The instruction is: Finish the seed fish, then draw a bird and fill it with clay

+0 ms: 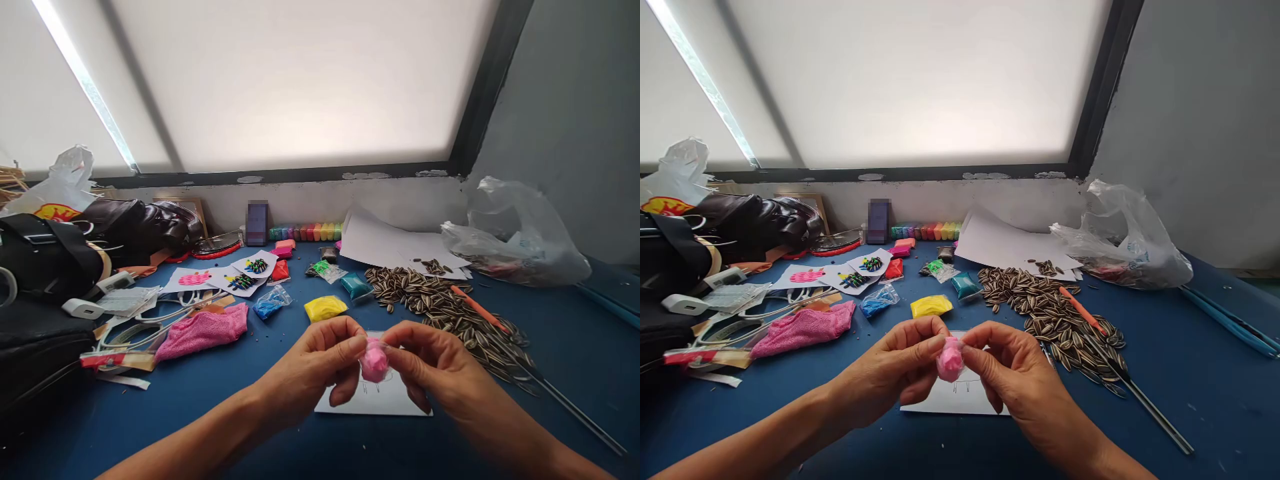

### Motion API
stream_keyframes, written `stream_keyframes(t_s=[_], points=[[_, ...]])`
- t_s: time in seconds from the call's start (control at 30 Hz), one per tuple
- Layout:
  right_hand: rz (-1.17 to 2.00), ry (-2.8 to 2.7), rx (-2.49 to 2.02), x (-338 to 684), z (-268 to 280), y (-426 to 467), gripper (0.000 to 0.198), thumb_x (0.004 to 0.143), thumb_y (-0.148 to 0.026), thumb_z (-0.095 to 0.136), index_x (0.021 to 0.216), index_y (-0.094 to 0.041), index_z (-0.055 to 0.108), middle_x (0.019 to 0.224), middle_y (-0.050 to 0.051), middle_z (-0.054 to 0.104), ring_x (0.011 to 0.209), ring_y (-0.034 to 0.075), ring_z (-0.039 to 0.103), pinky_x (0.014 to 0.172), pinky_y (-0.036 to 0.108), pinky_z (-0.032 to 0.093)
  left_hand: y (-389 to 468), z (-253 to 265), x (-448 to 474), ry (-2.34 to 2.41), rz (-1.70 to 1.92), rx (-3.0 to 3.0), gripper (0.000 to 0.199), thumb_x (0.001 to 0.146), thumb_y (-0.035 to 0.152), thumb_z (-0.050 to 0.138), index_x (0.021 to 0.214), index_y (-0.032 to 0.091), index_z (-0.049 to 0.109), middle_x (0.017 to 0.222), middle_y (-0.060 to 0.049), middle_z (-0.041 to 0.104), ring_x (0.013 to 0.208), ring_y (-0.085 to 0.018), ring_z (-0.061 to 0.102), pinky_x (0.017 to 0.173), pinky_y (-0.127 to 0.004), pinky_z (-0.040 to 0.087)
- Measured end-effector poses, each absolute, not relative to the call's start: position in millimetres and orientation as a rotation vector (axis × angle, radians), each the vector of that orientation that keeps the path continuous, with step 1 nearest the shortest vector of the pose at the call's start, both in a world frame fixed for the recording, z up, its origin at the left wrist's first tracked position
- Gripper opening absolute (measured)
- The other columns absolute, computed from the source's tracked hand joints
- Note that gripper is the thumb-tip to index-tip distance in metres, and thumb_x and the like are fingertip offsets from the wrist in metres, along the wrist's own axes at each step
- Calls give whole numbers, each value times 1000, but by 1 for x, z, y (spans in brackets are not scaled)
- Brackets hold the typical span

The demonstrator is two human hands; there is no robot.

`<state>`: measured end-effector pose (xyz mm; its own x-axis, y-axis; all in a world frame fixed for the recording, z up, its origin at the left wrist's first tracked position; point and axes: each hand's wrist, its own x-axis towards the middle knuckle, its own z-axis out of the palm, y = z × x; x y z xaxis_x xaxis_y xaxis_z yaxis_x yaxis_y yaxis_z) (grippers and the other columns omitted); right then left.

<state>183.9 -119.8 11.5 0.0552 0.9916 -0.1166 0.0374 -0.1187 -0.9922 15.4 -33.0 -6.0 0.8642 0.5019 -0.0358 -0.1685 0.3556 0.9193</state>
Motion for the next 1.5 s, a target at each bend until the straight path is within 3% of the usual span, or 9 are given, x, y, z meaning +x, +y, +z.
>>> stream_keyframes(t_s=[0.13,0.27,0.4,0.6,0.83,0.97,1.07,1.17,1.5], points=[[1193,-1075,-1420,181,7,-120,37,77,-57,71,83,-21,64,61,-6,51,48,6,34,45,21,27,-34,-9,18,405,518,1150,37,86,48,68,82,14,52,66,-1,62,45,-5,50,47,-18,31],[1164,-1076,-1447,181,3,-119,38,73,-54,76,77,-22,57,58,-8,47,48,7,33,44,21,27,-35,-9,18,409,512,1133,35,87,46,67,82,15,52,49,5,54,37,-4,43,45,-17,30],[1090,-1169,-1459,183,1,-119,35,74,-53,76,71,-22,60,55,-8,44,47,8,34,44,22,27,-37,-5,18,354,462,1081,34,84,41,73,82,14,52,70,1,64,37,-1,45,41,-16,29],[935,-1212,-1482,187,-2,-118,32,83,-54,65,85,-23,71,54,-5,45,49,10,37,44,23,30,-32,-5,18,350,529,1040,40,81,37,77,112,17,61,77,2,64,51,-6,58,58,-21,43],[946,-1265,-1528,183,2,-121,37,79,-58,68,90,-23,74,67,1,63,56,13,50,48,25,40,-33,-8,19,441,565,1111,27,82,36,75,91,14,63,71,2,60,51,-7,55,55,-22,41],[997,-1292,-1542,181,3,-121,37,81,-59,65,84,-23,74,76,3,69,61,15,53,51,26,41,-36,-8,18,467,587,1213,30,82,37,76,100,15,65,75,1,63,58,-7,50,57,-21,35],[988,-1282,-1499,182,1,-121,35,81,-57,67,83,-23,75,76,2,68,59,14,54,49,25,41,-35,-9,16,478,624,1224,32,85,36,72,111,19,64,82,0,65,75,-11,55,70,-23,39],[933,-1256,-1498,184,0,-121,30,81,-54,68,85,-25,76,65,-1,61,55,13,52,47,23,40,-34,-8,15,464,611,1195,27,83,35,75,100,17,65,89,-2,66,86,-13,58,82,-26,41],[850,-1344,-1541,182,4,-123,33,84,-53,64,72,-23,68,62,-1,59,56,13,47,49,26,38,-34,-11,18,405,521,1239,22,84,29,73,95,10,67,86,-5,65,79,-14,58,81,-30,45]])
